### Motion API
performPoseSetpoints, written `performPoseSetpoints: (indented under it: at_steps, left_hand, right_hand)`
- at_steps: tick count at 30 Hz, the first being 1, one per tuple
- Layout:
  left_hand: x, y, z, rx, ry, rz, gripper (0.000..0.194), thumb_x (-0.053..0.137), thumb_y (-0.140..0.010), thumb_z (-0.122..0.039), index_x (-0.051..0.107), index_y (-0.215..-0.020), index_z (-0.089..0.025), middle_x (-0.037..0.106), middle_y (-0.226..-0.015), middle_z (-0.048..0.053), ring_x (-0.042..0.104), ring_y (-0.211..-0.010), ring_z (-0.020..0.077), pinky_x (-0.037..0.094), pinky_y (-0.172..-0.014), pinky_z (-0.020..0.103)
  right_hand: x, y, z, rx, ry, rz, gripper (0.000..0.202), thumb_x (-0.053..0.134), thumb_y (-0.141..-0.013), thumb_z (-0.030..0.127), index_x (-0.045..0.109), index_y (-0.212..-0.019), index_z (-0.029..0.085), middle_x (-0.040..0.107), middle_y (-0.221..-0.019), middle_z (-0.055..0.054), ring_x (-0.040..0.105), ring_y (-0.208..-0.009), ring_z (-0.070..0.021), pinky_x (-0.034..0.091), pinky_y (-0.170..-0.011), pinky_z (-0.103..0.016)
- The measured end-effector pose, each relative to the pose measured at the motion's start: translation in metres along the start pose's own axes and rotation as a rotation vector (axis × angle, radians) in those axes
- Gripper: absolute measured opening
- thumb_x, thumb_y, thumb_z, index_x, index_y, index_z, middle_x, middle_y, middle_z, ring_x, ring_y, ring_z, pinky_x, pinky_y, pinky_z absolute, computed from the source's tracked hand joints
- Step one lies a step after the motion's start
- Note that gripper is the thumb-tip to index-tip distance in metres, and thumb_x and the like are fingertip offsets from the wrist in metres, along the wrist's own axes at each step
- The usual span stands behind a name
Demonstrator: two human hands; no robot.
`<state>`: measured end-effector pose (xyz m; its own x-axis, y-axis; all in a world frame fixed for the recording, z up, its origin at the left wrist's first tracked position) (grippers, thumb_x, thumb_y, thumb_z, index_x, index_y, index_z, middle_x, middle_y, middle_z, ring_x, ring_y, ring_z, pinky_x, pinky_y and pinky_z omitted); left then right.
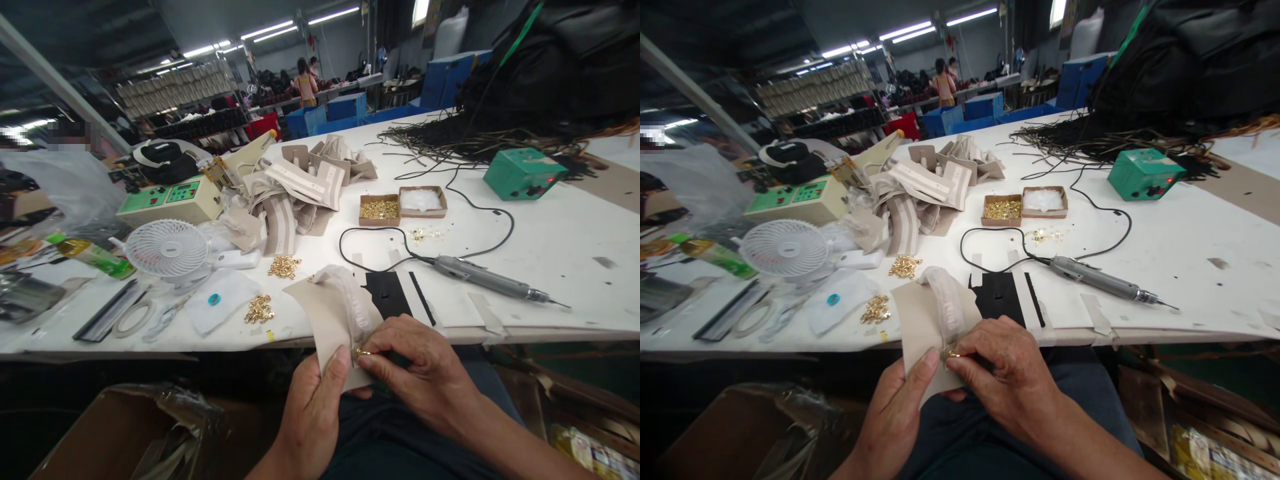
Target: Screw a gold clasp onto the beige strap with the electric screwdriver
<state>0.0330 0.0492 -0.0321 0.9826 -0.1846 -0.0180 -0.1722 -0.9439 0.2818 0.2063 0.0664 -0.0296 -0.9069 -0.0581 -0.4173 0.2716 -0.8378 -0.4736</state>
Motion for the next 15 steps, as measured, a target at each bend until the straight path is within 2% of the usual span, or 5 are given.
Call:
performPoseSetpoints:
  at_steps: [5,8,10,15]
  left_hand:
    - [0.0021,0.0001,-0.0042,-0.006,0.004,0.010,0.050,0.059,-0.098,-0.057,0.079,-0.100,-0.011,0.079,-0.090,0.011,0.073,-0.085,0.0243,0.059,-0.069,0.027]
    - [0.0028,-0.0003,-0.0047,-0.005,0.009,0.042,0.050,0.060,-0.098,-0.057,0.079,-0.102,-0.011,0.079,-0.094,0.012,0.073,-0.086,0.0249,0.061,-0.071,0.029]
    - [0.0026,-0.0009,-0.0028,-0.017,0.031,0.045,0.049,0.060,-0.098,-0.056,0.079,-0.104,-0.011,0.079,-0.096,0.012,0.073,-0.087,0.0251,0.062,-0.070,0.029]
    - [0.0047,-0.0019,0.0007,-0.055,0.102,0.037,0.049,0.063,-0.096,-0.055,0.078,-0.107,-0.010,0.078,-0.093,0.012,0.073,-0.082,0.0243,0.061,-0.066,0.030]
  right_hand:
    - [-0.0040,-0.0033,-0.0025,-0.063,0.054,0.118,0.015,0.064,-0.101,0.026,0.070,-0.088,0.023,0.075,-0.083,0.001,0.069,-0.077,-0.0132,0.043,-0.075,-0.031]
    - [-0.0063,-0.0061,-0.0042,-0.050,0.045,0.200,0.017,0.063,-0.102,0.028,0.070,-0.087,0.024,0.074,-0.083,0.001,0.068,-0.077,-0.0127,0.043,-0.075,-0.030]
    - [-0.0076,-0.0073,-0.0039,-0.014,0.036,0.198,0.015,0.066,-0.100,0.027,0.070,-0.086,0.024,0.073,-0.081,0.003,0.067,-0.076,-0.0120,0.043,-0.075,-0.030]
    - [-0.0090,-0.0070,-0.0003,0.115,-0.039,0.085,0.015,0.072,-0.095,0.029,0.072,-0.081,0.024,0.071,-0.078,0.003,0.065,-0.075,-0.0134,0.043,-0.074,-0.030]
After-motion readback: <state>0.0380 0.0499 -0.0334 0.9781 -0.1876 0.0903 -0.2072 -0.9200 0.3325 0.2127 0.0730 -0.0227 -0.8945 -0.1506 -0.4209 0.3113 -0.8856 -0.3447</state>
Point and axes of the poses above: each hand's wrist, its own y-axis away from the middle knuckle, its own x-axis out of the palm, z = x × y, the point moved 3 cm from there along -y, towards the middle knuckle
